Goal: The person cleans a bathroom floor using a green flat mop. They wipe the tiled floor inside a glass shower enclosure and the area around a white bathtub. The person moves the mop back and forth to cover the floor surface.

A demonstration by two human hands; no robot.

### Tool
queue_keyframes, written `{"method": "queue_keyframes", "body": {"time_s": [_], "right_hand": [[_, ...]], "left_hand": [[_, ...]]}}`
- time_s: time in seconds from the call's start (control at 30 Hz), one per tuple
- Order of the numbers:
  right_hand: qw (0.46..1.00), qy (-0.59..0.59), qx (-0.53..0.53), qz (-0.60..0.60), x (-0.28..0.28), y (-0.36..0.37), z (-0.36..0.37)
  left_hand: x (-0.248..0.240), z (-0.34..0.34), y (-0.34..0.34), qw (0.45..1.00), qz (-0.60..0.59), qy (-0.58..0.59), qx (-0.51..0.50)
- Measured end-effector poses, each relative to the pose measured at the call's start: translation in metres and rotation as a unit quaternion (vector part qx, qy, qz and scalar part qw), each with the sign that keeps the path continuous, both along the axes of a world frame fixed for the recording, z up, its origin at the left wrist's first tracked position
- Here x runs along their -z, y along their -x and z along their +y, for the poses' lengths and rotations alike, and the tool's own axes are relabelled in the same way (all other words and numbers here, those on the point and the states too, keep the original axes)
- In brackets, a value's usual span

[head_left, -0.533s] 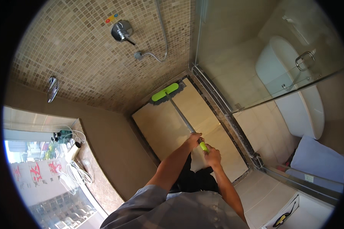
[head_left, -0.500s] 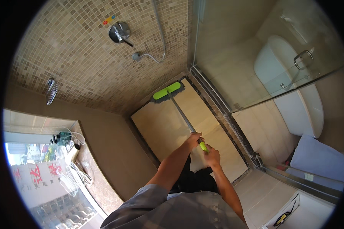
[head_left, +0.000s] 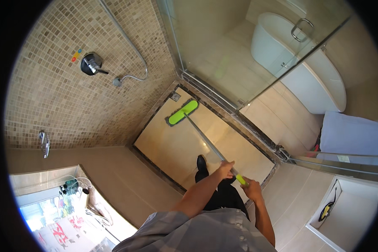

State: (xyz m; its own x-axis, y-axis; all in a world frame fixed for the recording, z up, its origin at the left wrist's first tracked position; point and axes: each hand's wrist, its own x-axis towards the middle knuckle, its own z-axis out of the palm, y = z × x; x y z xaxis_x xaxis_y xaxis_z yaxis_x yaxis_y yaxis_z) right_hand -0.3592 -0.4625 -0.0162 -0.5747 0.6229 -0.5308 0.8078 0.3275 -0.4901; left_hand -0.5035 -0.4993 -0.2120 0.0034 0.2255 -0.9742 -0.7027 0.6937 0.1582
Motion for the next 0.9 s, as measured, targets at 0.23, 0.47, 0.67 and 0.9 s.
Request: {"method": "queue_keyframes", "body": {"time_s": [0.23,0.47,0.67,0.9], "right_hand": [[0.989,0.017,0.136,-0.053,-0.065,-0.105,-0.014],[0.996,-0.053,0.070,0.020,-0.030,-0.075,-0.020],[0.998,-0.052,0.038,0.027,0.077,0.006,-0.006],[0.999,0.011,-0.017,0.025,0.120,0.059,-0.026]], "left_hand": [[-0.009,-0.001,-0.097,0.982,-0.174,-0.020,-0.075],[0.033,-0.013,-0.071,0.972,-0.133,-0.063,-0.185],[0.007,-0.008,0.005,0.953,-0.054,-0.056,-0.292],[0.023,-0.036,0.026,0.992,0.113,-0.039,-0.041]]}}
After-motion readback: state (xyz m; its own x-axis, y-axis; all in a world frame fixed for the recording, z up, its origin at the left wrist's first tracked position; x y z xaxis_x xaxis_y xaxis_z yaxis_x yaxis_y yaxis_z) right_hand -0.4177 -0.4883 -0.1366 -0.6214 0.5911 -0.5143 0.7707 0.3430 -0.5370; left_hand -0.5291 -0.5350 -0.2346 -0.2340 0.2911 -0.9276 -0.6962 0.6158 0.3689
